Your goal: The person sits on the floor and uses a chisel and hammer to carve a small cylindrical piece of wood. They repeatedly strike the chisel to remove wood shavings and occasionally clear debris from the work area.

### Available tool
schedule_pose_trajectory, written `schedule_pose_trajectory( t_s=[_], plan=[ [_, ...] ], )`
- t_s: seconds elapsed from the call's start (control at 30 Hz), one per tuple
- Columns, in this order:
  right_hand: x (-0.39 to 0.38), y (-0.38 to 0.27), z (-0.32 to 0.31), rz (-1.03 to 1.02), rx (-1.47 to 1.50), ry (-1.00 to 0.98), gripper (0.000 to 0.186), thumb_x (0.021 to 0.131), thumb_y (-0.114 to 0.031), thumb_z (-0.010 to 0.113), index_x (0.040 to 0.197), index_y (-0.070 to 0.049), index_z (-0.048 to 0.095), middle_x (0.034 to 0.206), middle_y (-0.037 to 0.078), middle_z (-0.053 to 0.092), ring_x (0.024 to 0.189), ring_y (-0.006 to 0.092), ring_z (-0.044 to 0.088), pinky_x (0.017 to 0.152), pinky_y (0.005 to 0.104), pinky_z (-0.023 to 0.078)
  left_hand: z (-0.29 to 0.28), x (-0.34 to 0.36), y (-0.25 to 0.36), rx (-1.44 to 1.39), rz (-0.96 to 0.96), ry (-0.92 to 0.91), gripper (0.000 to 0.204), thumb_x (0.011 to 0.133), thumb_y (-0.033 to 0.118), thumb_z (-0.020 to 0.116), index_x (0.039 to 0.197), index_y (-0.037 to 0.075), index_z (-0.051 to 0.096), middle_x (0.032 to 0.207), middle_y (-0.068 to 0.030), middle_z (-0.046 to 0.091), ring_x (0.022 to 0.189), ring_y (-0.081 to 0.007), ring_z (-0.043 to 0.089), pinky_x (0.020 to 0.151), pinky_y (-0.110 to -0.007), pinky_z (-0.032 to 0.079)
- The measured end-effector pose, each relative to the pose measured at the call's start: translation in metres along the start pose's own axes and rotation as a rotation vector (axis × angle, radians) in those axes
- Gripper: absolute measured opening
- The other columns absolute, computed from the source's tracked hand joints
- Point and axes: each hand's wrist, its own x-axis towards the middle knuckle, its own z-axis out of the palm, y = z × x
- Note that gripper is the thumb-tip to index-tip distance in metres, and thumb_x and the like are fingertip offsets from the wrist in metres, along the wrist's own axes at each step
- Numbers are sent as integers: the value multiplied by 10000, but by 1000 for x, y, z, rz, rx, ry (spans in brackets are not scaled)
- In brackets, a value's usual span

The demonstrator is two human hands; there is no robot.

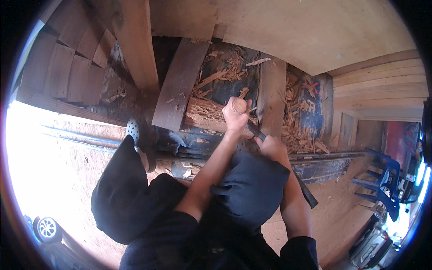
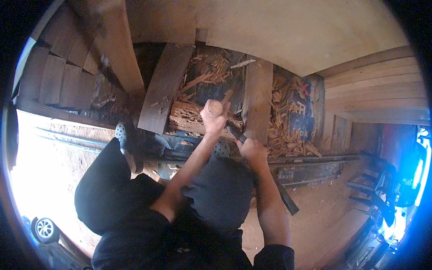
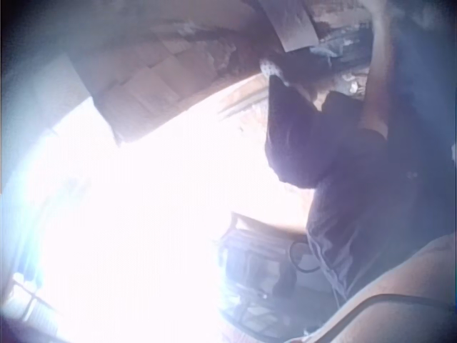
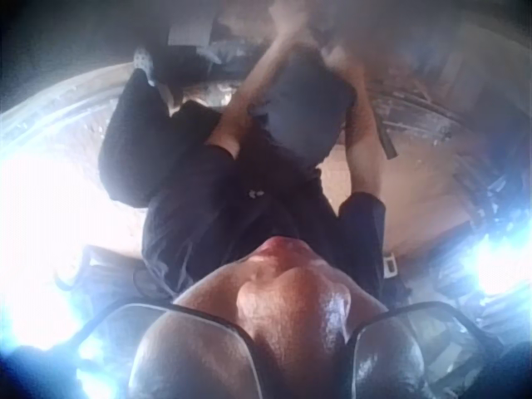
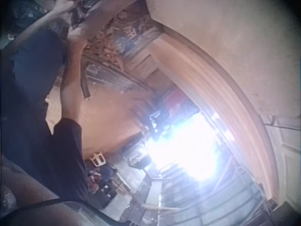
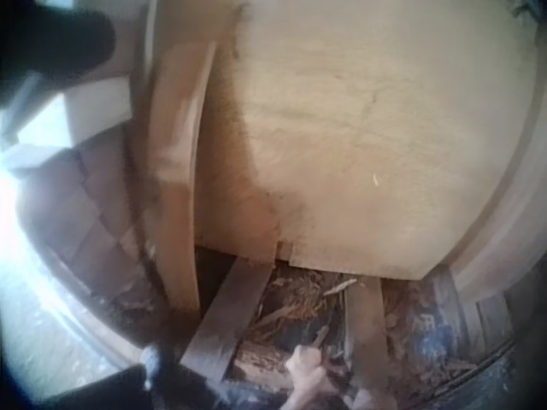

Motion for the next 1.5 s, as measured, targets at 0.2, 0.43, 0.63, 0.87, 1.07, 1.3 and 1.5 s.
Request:
schedule_pose_trajectory(
  t_s=[0.2,0.43,0.63,0.87,1.07,1.3,1.5],
  plan=[
    [0,1,-3,-27,-28,-2,585,882,-534,459,870,16,660,878,253,639,878,414,617,770,483,485,-6,4,-5,-86,9,-113,233,699,81,753,695,9,532,593,-94,579,526,-155,527,533,-309,457],
    [0,1,-2,-63,-44,-36,576,897,-529,438,822,0,651,844,242,640,851,419,617,763,487,486,-22,26,-14,-156,-59,-396,245,672,52,783,707,43,541,634,7,563,596,-62,489,546,-241,425],
    [-4,0,-5,-80,-3,5,585,899,-527,435,809,10,648,831,243,640,835,420,620,746,487,491,-31,41,-23,-245,-104,-558,261,663,29,787,700,58,530,663,-1,557,605,-72,514,554,-240,437],
    [0,4,11,-100,-28,90,512,877,-488,497,798,-7,655,789,220,643,789,385,640,688,466,510,6,-4,-3,70,10,83,207,727,119,750,775,18,576,660,-128,612,599,-223,618,578,-325,489],
    [1,2,18,-152,-89,221,433,834,-450,583,715,-38,645,675,170,642,669,351,657,582,433,531,2,-5,3,94,0,-2,178,735,113,714,768,30,561,678,-167,611,650,-324,637,593,-357,493],
    [2,-3,5,-53,-21,38,472,847,-464,557,800,-6,660,816,222,652,814,382,649,715,466,521,-7,-2,-1,-14,-24,-123,166,698,62,690,790,21,558,694,-159,616,667,-287,619,602,-360,496],
    [3,-6,5,-19,-22,30,480,852,-474,540,925,-16,661,932,229,649,878,397,635,766,476,508,9,-13,3,196,126,-179,300,598,37,654,882,51,558,757,-183,614,771,-385,606,690,-443,490]
  ],
)
